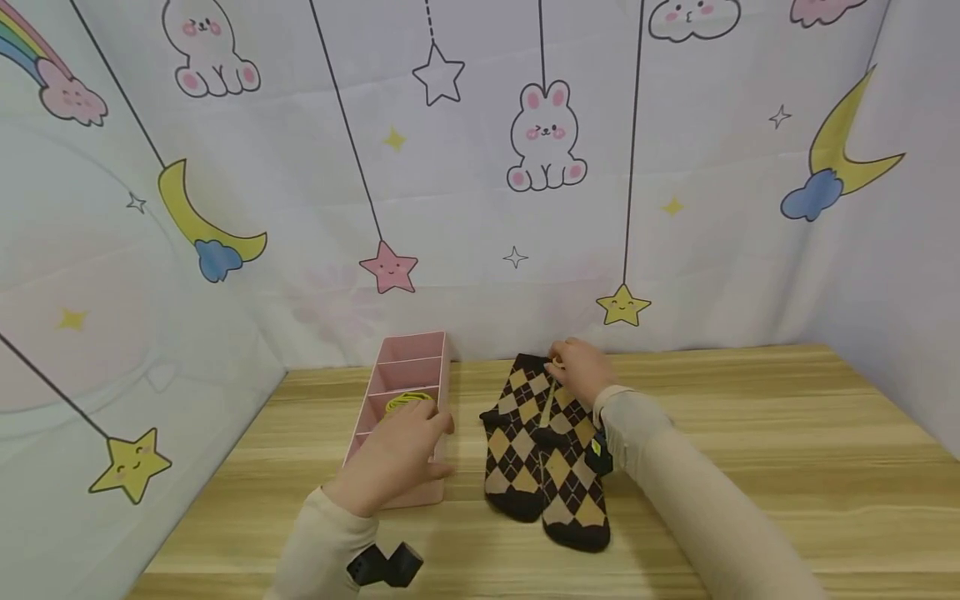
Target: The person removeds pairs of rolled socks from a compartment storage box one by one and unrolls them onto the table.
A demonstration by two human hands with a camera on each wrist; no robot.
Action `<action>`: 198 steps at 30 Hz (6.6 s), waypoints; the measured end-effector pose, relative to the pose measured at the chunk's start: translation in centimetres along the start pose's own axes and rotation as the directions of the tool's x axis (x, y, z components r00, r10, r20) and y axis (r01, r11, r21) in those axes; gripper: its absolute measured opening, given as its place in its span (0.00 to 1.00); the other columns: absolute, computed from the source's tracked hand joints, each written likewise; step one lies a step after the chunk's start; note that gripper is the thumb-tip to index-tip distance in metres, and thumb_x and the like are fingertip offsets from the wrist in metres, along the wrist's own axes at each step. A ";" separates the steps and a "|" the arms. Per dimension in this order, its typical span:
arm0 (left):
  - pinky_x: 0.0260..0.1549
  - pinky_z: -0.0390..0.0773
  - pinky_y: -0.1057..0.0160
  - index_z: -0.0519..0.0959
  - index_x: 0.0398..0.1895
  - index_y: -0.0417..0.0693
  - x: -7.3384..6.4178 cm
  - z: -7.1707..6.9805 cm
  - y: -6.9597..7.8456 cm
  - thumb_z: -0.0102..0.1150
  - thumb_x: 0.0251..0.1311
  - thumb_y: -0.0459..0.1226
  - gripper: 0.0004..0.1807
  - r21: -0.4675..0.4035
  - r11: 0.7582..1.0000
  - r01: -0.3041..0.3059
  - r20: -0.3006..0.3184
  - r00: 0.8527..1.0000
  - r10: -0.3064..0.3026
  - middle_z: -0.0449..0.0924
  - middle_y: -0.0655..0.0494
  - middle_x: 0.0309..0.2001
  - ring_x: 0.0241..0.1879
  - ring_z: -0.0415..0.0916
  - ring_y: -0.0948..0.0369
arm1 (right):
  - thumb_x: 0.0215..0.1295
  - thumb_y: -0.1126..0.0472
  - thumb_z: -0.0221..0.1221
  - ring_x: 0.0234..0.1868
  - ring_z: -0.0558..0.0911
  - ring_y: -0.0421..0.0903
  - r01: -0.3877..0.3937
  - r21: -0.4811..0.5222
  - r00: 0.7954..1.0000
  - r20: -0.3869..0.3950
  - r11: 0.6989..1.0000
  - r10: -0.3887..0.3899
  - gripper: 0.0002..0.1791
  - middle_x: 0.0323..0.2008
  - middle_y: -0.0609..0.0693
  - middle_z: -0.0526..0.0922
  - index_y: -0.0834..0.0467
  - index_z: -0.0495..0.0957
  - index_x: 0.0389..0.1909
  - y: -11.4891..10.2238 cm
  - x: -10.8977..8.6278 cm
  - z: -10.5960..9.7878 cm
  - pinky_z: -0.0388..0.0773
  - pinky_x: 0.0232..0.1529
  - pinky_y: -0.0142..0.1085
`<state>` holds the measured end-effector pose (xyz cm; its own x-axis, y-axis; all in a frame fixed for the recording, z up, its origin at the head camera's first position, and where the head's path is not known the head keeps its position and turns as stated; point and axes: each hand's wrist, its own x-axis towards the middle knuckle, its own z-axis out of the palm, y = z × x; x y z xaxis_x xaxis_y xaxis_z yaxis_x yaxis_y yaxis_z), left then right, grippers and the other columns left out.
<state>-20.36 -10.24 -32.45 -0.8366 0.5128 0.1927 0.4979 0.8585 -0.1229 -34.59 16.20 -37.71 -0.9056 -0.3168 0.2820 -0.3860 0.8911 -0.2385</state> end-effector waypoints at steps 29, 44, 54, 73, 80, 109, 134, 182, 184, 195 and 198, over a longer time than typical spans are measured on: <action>0.57 0.70 0.45 0.77 0.50 0.37 -1.6 -0.1 -6.7 0.77 0.39 0.47 0.36 -0.134 0.935 0.329 0.280 0.917 -0.283 0.77 0.42 0.50 0.55 0.72 0.45 | 0.69 0.51 0.54 0.45 0.81 0.50 0.185 0.226 0.980 0.031 0.956 -0.197 0.19 0.45 0.54 0.83 0.61 0.80 0.50 -7.7 2.0 2.3 0.79 0.47 0.45; 0.57 0.69 0.43 0.77 0.49 0.34 -1.4 0.2 -7.6 0.78 0.38 0.43 0.35 -0.136 0.923 0.360 0.342 0.891 -0.297 0.78 0.39 0.52 0.55 0.72 0.42 | 0.62 0.45 0.61 0.48 0.81 0.53 0.349 0.264 0.924 0.061 0.899 -0.377 0.23 0.43 0.54 0.85 0.61 0.80 0.46 -13.4 3.1 3.0 0.76 0.53 0.44; 0.57 0.69 0.42 0.77 0.50 0.35 -1.3 0.6 -7.9 0.78 0.38 0.43 0.34 -0.133 0.923 0.360 0.362 0.885 -0.293 0.79 0.39 0.50 0.54 0.72 0.42 | 0.56 0.47 0.66 0.38 0.75 0.42 0.316 0.152 0.928 0.156 0.937 -0.338 0.23 0.37 0.46 0.83 0.57 0.80 0.48 -14.9 3.3 4.5 0.72 0.43 0.36; 0.54 0.70 0.42 0.79 0.46 0.36 -1.4 0.8 -8.1 0.78 0.37 0.41 0.31 -0.136 0.934 0.332 0.334 0.902 -0.272 0.78 0.40 0.46 0.51 0.73 0.43 | 0.59 0.53 0.64 0.35 0.72 0.42 0.289 0.104 0.947 0.115 0.952 -0.300 0.14 0.35 0.46 0.84 0.56 0.81 0.42 -15.6 2.9 4.7 0.69 0.37 0.34; 0.53 0.71 0.43 0.79 0.46 0.36 -1.4 0.8 -8.1 0.79 0.36 0.41 0.31 -0.142 0.934 0.329 0.330 0.905 -0.269 0.78 0.41 0.46 0.50 0.73 0.43 | 0.59 0.55 0.64 0.37 0.74 0.43 0.275 0.138 0.953 0.089 0.952 -0.288 0.13 0.36 0.48 0.84 0.58 0.81 0.42 -15.7 2.9 4.3 0.72 0.40 0.36; 0.52 0.73 0.45 0.80 0.47 0.38 -1.3 0.5 -7.7 0.77 0.40 0.39 0.28 -0.202 0.920 0.337 0.307 0.914 -0.267 0.79 0.43 0.48 0.49 0.75 0.45 | 0.62 0.56 0.61 0.37 0.79 0.41 0.260 0.273 0.961 0.016 0.926 -0.275 0.15 0.40 0.49 0.84 0.57 0.80 0.48 -15.2 2.4 1.4 0.77 0.39 0.33; 0.48 0.76 0.52 0.80 0.48 0.45 0.3 1.4 -5.6 0.74 0.45 0.45 0.26 -0.246 0.949 0.198 0.058 0.980 -0.190 0.78 0.51 0.40 0.43 0.75 0.53 | 0.62 0.57 0.61 0.37 0.78 0.43 0.222 0.238 0.974 -0.097 0.945 -0.204 0.14 0.40 0.50 0.83 0.58 0.80 0.46 -12.3 0.1 -0.8 0.78 0.39 0.35; 0.41 0.75 0.60 0.79 0.34 0.51 3.4 5.5 0.4 0.75 0.43 0.45 0.17 0.053 0.992 -0.110 -0.479 0.869 0.122 0.77 0.58 0.32 0.37 0.77 0.58 | 0.60 0.57 0.64 0.33 0.74 0.43 0.053 0.166 0.979 -0.201 0.985 -0.019 0.14 0.36 0.51 0.81 0.60 0.81 0.45 -3.9 -8.2 -1.7 0.71 0.31 0.33; 0.43 0.76 0.59 0.79 0.34 0.51 3.5 5.7 0.7 0.74 0.44 0.45 0.17 0.049 0.991 -0.125 -0.489 0.862 0.133 0.77 0.58 0.32 0.37 0.77 0.58 | 0.60 0.57 0.64 0.32 0.73 0.42 0.044 0.163 0.979 -0.203 0.986 -0.010 0.15 0.35 0.51 0.81 0.60 0.81 0.45 -3.7 -8.7 -1.8 0.71 0.30 0.33; 0.45 0.77 0.60 0.78 0.35 0.50 3.7 6.5 2.4 0.72 0.46 0.45 0.16 0.083 0.981 -0.173 -0.500 0.845 0.191 0.78 0.57 0.34 0.38 0.77 0.60 | 0.59 0.58 0.65 0.30 0.73 0.41 0.008 0.123 0.974 -0.224 0.992 0.020 0.13 0.33 0.50 0.81 0.60 0.81 0.43 -2.6 -10.6 -2.1 0.70 0.29 0.32; 0.45 0.76 0.60 0.78 0.35 0.50 3.8 6.6 2.8 0.72 0.46 0.45 0.16 0.082 0.980 -0.179 -0.499 0.844 0.196 0.78 0.58 0.35 0.38 0.77 0.60 | 0.59 0.58 0.65 0.30 0.74 0.41 -0.003 0.120 0.972 -0.233 0.993 0.031 0.13 0.36 0.51 0.83 0.60 0.81 0.43 -2.4 -11.0 -2.2 0.71 0.29 0.32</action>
<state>-23.61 -5.95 -38.49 -0.4949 0.6043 0.6244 0.6189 0.7496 -0.2348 -23.27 18.29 -38.17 -0.8515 -0.2046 0.4828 -0.4016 0.8465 -0.3495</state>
